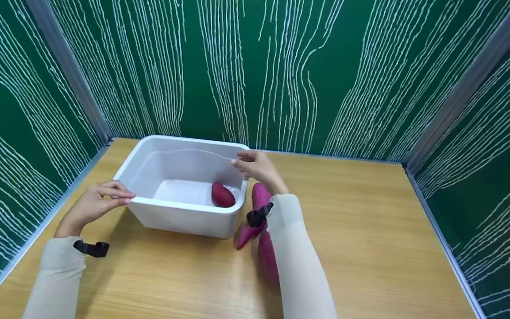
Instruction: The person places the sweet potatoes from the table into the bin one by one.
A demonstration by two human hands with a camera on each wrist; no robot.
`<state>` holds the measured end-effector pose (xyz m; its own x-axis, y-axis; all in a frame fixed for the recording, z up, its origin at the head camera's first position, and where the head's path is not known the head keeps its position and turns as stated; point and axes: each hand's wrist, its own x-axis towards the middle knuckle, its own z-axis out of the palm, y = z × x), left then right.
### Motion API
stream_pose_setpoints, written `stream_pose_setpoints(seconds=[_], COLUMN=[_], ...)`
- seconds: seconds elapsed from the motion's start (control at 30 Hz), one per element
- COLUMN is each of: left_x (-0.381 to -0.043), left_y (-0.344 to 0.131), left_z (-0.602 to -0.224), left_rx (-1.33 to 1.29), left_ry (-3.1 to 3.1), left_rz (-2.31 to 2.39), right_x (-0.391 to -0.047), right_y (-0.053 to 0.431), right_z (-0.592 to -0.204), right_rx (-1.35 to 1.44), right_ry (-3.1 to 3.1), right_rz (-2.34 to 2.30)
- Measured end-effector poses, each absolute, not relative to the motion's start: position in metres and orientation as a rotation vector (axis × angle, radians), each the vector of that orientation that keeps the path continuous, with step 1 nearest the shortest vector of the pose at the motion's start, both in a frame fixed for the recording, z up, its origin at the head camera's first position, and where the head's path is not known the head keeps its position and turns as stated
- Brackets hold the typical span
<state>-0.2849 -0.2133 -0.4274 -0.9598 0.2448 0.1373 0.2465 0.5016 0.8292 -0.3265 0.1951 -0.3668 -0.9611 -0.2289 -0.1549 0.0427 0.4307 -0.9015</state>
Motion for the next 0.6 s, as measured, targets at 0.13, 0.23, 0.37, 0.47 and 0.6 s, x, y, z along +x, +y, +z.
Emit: stream_pose_setpoints(seconds=[0.13,0.23,0.37,0.47,0.6], left_x=[-0.286,-0.286,-0.287,-0.286,-0.286], left_y=[-0.214,-0.215,-0.215,-0.215,-0.215], left_z=[-0.428,-0.429,-0.429,-0.430,-0.430], left_rx=[-0.465,-0.498,-0.516,-0.517,-0.499], left_ry=[-2.694,-2.673,-2.662,-2.659,-2.664], left_rz=[-1.506,-1.488,-1.487,-1.495,-1.506], right_x=[-0.327,-0.329,-0.331,-0.331,-0.330], right_y=[0.202,0.206,0.212,0.215,0.220], right_z=[-0.371,-0.377,-0.385,-0.390,-0.398], right_rx=[-0.165,-0.158,-0.115,-0.077,-0.041], right_ry=[2.410,2.396,2.393,2.397,2.404], right_rz=[-1.593,-1.628,-1.665,-1.685,-1.705])
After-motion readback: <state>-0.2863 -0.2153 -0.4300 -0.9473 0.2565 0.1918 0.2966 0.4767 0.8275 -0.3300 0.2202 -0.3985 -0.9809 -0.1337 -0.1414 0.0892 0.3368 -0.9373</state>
